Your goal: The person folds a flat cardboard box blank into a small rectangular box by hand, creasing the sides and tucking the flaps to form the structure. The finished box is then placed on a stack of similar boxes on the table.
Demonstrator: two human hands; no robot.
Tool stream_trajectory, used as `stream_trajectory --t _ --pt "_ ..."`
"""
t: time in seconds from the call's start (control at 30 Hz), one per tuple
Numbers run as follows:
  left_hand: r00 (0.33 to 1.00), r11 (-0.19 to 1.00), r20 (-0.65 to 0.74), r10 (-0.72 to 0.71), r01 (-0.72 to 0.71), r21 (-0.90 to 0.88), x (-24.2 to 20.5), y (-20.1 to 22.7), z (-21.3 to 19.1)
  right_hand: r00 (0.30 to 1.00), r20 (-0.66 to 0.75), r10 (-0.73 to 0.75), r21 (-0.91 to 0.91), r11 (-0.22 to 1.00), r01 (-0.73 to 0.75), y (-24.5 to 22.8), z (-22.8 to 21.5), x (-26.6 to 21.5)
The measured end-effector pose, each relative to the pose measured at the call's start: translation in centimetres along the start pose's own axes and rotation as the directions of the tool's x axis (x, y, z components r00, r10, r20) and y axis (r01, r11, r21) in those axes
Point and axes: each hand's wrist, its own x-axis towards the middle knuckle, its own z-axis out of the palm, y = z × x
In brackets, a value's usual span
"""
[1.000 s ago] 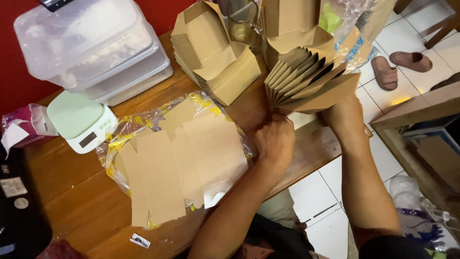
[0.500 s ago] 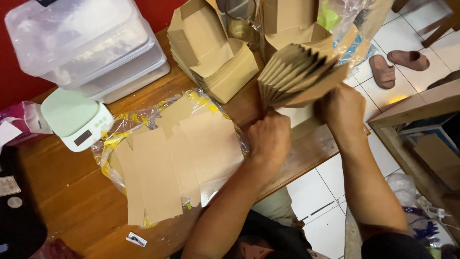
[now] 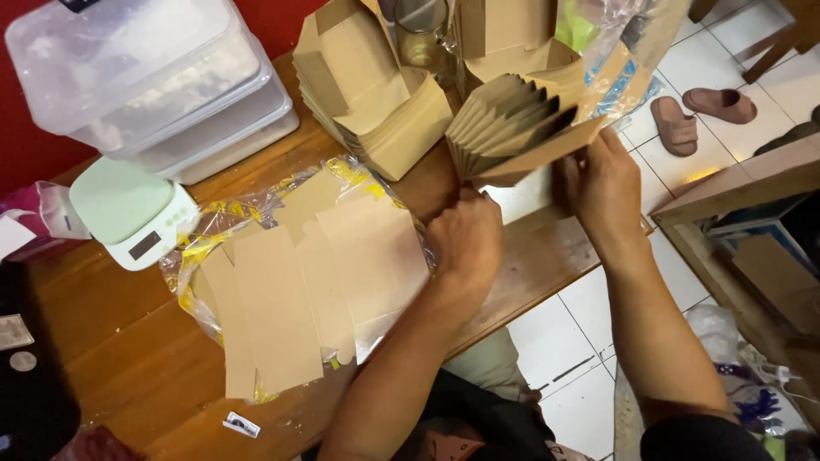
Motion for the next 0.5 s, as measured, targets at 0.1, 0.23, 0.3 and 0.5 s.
stream_trajectory --t 0.1,0.23,0.3,0.5 --pt "0.901 0.957 -0.330 0.281 -0.238 0.168 -3.8 2.1 -0.5 0.994 0.046 0.095 -0.091 0.992 -0.090 0.7 1.1 -0.9" --pt "0.740 0.800 -0.335 0.584 -0.595 0.081 -4.1 2.7 0.7 0.992 0.077 0.097 -0.166 0.983 -0.083 1.5 0.5 -1.1" --pt "0.722 0.781 -0.351 0.597 -0.622 0.049 -2.6 1.9 3.4 0.943 0.215 0.254 -0.184 0.959 -0.216 0.4 -0.8 -0.4" --pt "0.638 0.741 -0.456 0.621 -0.667 0.076 -1.3 0.5 3.9 0.921 0.342 0.186 -0.051 0.982 -0.180 -3.0 -2.9 1.7"
